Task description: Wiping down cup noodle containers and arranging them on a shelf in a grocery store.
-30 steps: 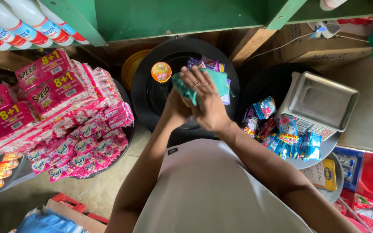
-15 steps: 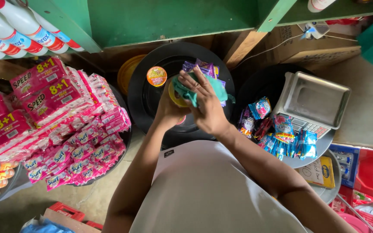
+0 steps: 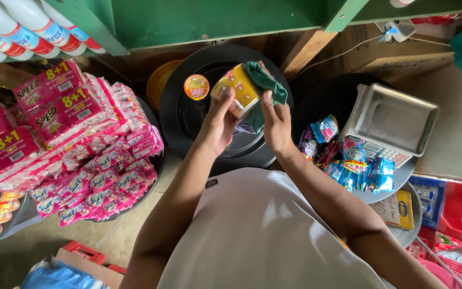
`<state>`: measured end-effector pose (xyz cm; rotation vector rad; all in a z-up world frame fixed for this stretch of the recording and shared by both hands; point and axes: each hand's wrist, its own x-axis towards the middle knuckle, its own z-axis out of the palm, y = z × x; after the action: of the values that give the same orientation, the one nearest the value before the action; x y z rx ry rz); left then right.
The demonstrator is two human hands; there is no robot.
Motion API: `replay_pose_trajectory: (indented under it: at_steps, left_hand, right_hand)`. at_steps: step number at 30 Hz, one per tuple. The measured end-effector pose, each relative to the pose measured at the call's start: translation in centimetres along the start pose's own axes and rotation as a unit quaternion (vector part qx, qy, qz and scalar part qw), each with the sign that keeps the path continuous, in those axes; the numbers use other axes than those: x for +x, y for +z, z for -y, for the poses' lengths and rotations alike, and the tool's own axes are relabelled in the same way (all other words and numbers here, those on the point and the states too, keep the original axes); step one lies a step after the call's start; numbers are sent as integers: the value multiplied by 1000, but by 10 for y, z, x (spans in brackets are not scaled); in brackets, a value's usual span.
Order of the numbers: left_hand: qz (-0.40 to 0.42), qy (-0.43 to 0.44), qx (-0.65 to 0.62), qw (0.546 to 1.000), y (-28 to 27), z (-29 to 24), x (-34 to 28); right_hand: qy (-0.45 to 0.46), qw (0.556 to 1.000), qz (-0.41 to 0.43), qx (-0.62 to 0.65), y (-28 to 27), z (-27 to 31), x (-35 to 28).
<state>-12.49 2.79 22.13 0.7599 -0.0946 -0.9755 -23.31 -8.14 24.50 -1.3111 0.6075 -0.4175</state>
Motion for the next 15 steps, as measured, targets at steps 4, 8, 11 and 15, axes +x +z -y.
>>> replay_pose_trajectory:
  at_steps: [4,8,11,15]
  left_hand:
    - [-3,44,-30,999,-44,29,17]
    - [-43,-6,-112,993,0,-15,1]
    - [14,53,1,999,-6,-4,7]
    - [-22,-13,-18,1000,2,13,5]
  right_hand:
    - [-285,931,112,-197,9,34,-14]
    - [-332,854,169,-364,-3,21,-22]
    - [-291,909,193,-228,-5,6,-10]
    - [-243,956,120,-113,5,16,-12]
